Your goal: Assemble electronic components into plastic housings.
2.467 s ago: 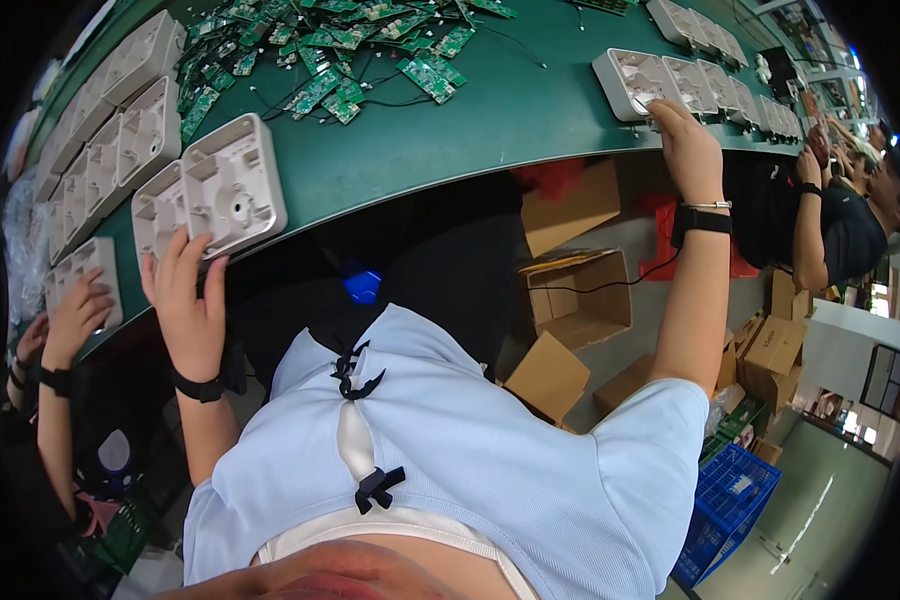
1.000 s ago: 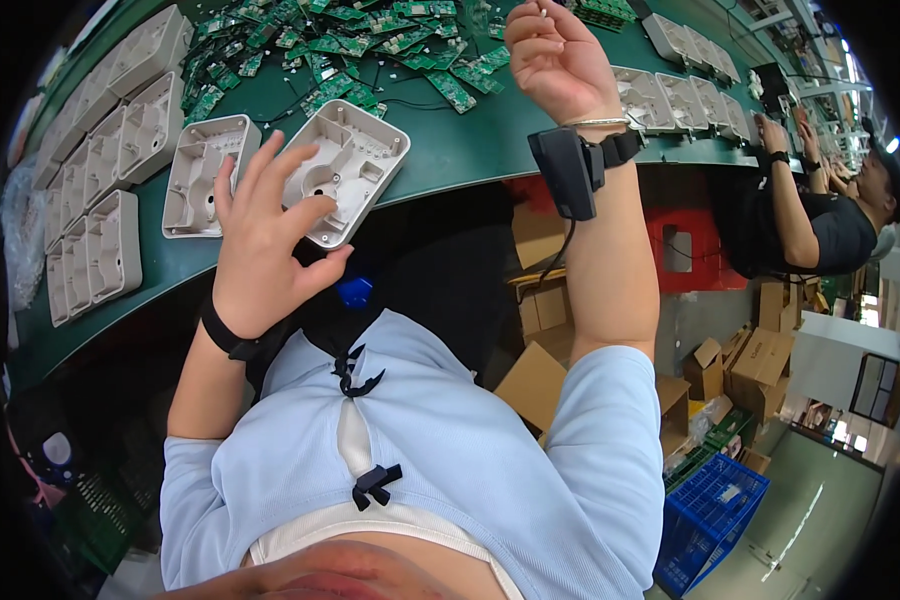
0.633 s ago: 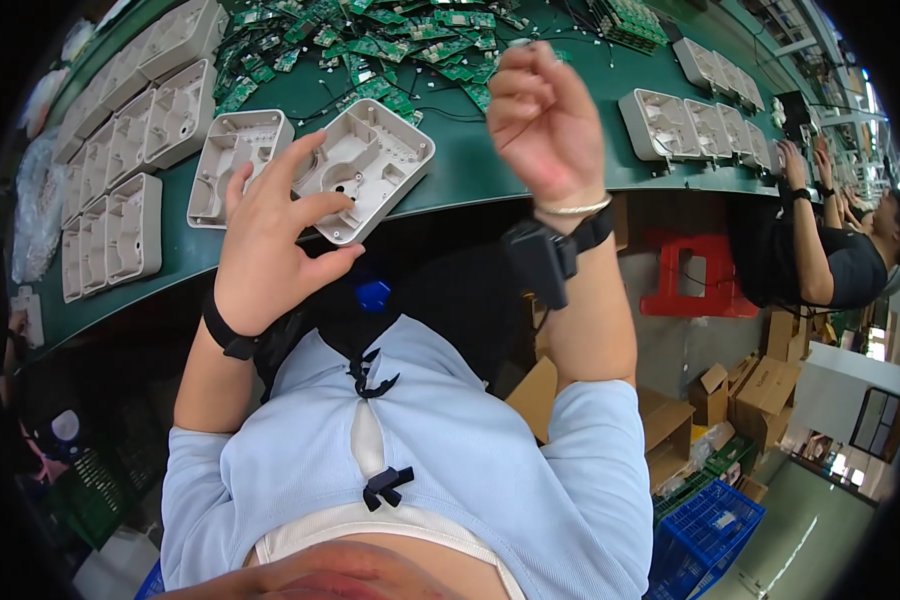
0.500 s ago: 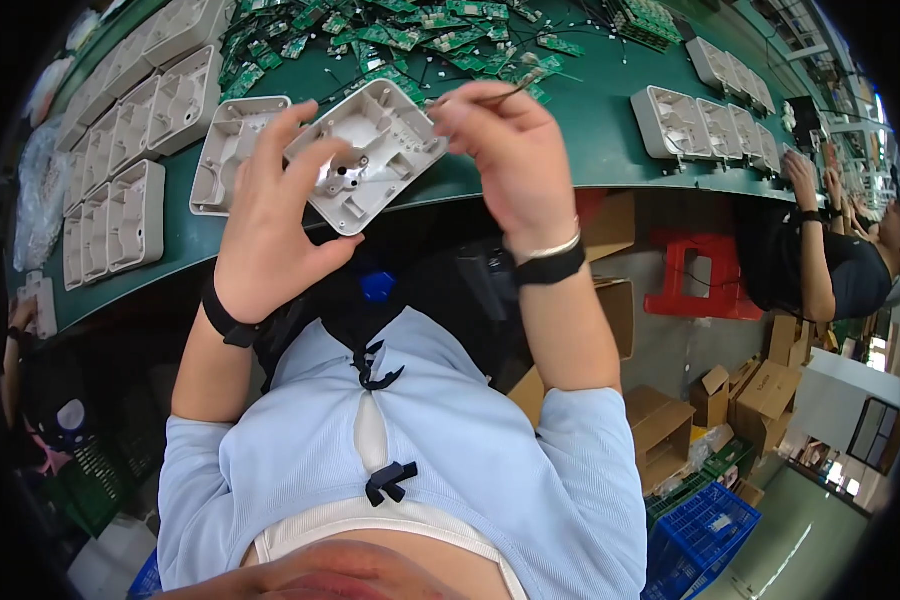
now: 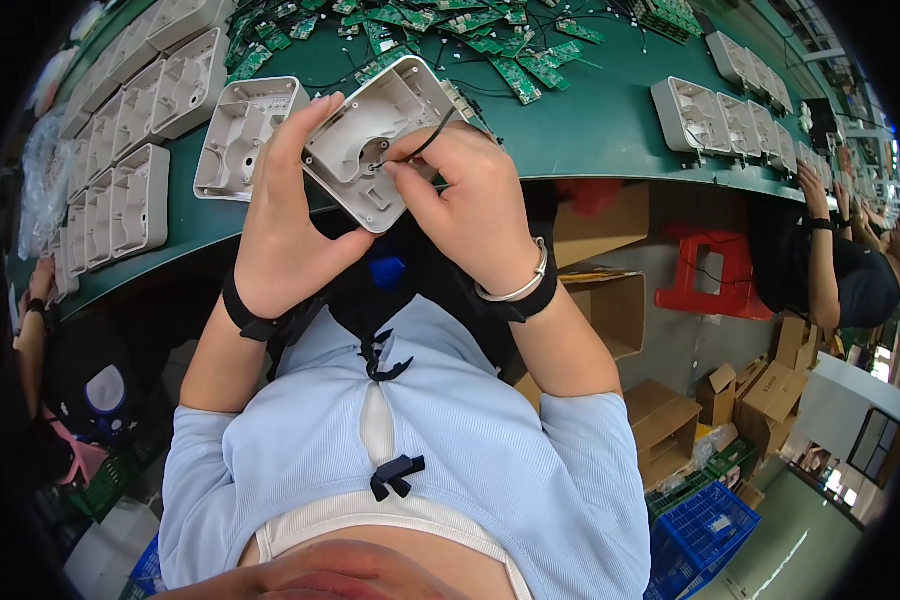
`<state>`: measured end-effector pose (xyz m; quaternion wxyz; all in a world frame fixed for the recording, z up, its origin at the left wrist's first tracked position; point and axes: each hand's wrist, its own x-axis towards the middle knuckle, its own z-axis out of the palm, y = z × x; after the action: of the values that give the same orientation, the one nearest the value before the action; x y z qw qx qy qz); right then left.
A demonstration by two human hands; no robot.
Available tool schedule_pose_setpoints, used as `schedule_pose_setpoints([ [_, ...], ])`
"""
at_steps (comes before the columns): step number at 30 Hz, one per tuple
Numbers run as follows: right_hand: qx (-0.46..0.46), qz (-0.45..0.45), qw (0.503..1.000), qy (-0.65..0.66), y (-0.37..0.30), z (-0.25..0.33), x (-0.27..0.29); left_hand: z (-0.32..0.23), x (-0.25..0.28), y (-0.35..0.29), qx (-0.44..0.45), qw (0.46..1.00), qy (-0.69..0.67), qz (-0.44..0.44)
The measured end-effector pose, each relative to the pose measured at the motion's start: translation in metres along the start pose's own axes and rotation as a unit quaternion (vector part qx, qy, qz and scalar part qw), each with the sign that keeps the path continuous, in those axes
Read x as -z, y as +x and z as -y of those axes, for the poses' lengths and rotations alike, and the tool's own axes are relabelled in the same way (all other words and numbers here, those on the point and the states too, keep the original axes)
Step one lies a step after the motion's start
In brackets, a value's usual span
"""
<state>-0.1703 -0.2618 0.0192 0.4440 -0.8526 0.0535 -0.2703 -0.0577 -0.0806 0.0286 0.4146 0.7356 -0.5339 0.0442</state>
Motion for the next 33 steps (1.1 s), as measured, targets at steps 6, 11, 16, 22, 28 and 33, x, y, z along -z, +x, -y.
schedule_pose_setpoints([
  [6,0.088,0.004,0.989,-0.115,0.0,0.003,-0.008,-0.001,-0.01,-0.002,0.019,0.995,-0.096,-0.013],
  [11,0.08,-0.01,0.988,-0.132,-0.002,0.003,-0.008,-0.004,-0.01,-0.007,0.057,0.998,-0.032,-0.017],
  [16,-0.001,0.011,0.998,-0.058,-0.005,0.001,-0.004,-0.004,-0.017,-0.008,0.133,0.973,-0.189,0.016],
  [22,0.03,0.017,0.999,-0.003,-0.008,-0.006,0.007,0.004,-0.02,-0.01,0.11,0.979,-0.172,0.013],
  [28,-0.276,-0.093,0.937,0.192,-0.017,0.0,0.035,0.001,-0.014,-0.007,0.124,0.98,-0.151,0.025],
  [33,-0.184,-0.092,0.976,-0.071,-0.015,-0.019,0.042,0.002,-0.014,-0.007,0.113,0.984,-0.138,0.022],
])
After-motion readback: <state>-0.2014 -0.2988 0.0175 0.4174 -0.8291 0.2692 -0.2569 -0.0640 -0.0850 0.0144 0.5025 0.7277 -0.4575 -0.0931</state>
